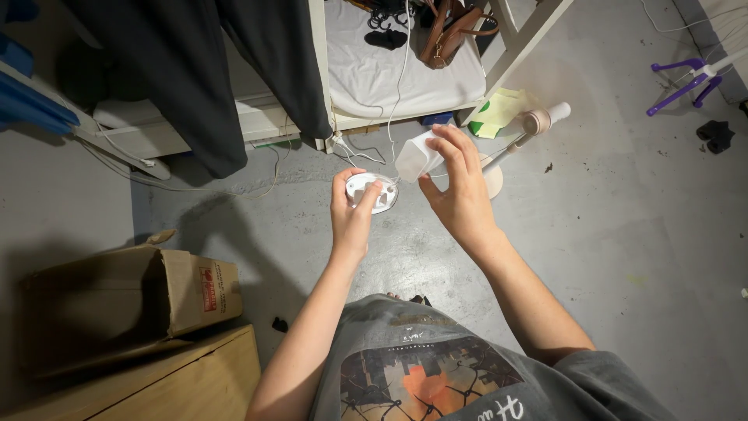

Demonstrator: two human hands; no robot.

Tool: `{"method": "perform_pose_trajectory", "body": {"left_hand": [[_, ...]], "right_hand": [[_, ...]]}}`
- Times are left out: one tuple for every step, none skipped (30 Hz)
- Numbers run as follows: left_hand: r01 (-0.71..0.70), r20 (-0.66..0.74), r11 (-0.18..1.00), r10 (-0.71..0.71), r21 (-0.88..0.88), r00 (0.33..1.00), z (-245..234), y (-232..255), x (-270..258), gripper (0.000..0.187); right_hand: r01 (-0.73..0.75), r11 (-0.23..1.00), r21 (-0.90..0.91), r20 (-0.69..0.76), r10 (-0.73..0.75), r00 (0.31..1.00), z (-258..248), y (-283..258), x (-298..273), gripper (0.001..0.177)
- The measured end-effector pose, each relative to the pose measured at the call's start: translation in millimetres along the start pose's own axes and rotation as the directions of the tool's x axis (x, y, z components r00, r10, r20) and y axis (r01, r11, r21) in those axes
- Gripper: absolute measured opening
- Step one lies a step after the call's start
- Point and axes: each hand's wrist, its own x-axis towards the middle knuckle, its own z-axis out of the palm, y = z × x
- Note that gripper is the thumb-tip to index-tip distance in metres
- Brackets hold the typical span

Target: Using a handheld garment steamer to remove wrinkles from a pair of pants.

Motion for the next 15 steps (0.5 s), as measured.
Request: {"method": "perform_pose_trajectory", "body": {"left_hand": [[0.000,0.001,1.000,0.000,0.000,1.000,0.1,-0.2,0.4,0.037],[-0.004,0.002,1.000,0.004,-0.005,1.000,0.3,-0.4,0.9,0.037],[-0.008,0.002,1.000,0.008,-0.009,1.000,0.2,-0.6,1.0,0.037],[-0.008,0.003,1.000,0.009,-0.009,1.000,0.4,-0.8,1.2,0.037],[-0.011,0.003,1.000,0.011,-0.011,1.000,0.8,-0.9,1.5,0.037],[-0.013,0.002,1.000,0.013,-0.012,1.000,1.2,-1.1,2.0,0.037],[-0.013,0.003,1.000,0.013,-0.013,1.000,1.7,-0.1,1.9,0.037],[-0.008,0.002,1.000,0.008,0.006,1.000,2.1,0.8,1.9,0.038],[-0.003,0.000,1.000,0.003,0.024,1.000,2.3,1.6,1.6,0.038],[-0.003,0.000,1.000,0.003,0.024,1.000,2.4,0.6,2.2,0.038],[-0.006,0.000,1.000,0.006,0.011,1.000,2.7,-0.5,3.0,0.039],[-0.009,0.001,1.000,0.009,-0.003,1.000,3.1,-1.6,3.8,0.040],[-0.009,0.001,1.000,0.009,-0.003,1.000,3.7,-0.4,3.7,0.040],[-0.002,0.001,1.000,0.002,0.017,1.000,4.2,0.8,3.6,0.040],[0.004,0.002,0.999,-0.004,0.038,1.000,4.7,2.0,3.8,0.040]], "right_hand": [[0.000,1.000,-0.001,0.000,0.000,1.000,0.1,0.2,0.4,0.066],[0.002,1.000,-0.006,-0.002,-0.002,1.000,0.2,0.4,0.9,0.066],[0.005,1.000,-0.011,-0.004,-0.005,1.000,0.3,0.5,1.1,0.066],[0.005,1.000,-0.011,-0.005,-0.005,1.000,0.1,0.6,1.2,0.066],[0.005,1.000,-0.012,-0.003,-0.005,1.000,-0.3,0.8,1.4,0.066],[0.005,1.000,-0.013,-0.001,-0.005,1.000,-0.6,1.1,1.6,0.066],[0.005,1.000,-0.013,-0.001,-0.005,1.000,-0.8,1.3,1.8,0.066],[0.002,1.000,-0.011,0.000,-0.002,1.000,-0.9,1.3,1.8,0.066],[-0.002,1.000,-0.008,0.002,0.002,1.000,-0.8,1.3,1.8,0.066],[-0.001,1.000,-0.008,0.002,0.001,1.000,-0.6,1.5,1.7,0.066],[-0.001,1.000,-0.013,0.000,0.001,1.000,-0.6,1.8,1.6,0.065],[0.000,1.000,-0.018,-0.001,0.000,1.000,-0.7,2.1,1.6,0.065],[0.000,1.000,-0.019,-0.001,0.000,1.000,-0.8,2.3,1.6,0.065],[-0.002,1.000,-0.026,0.004,0.002,1.000,-1.0,2.5,1.7,0.065],[-0.003,0.999,-0.035,0.008,0.003,1.000,-1.0,2.7,1.8,0.064]]}}
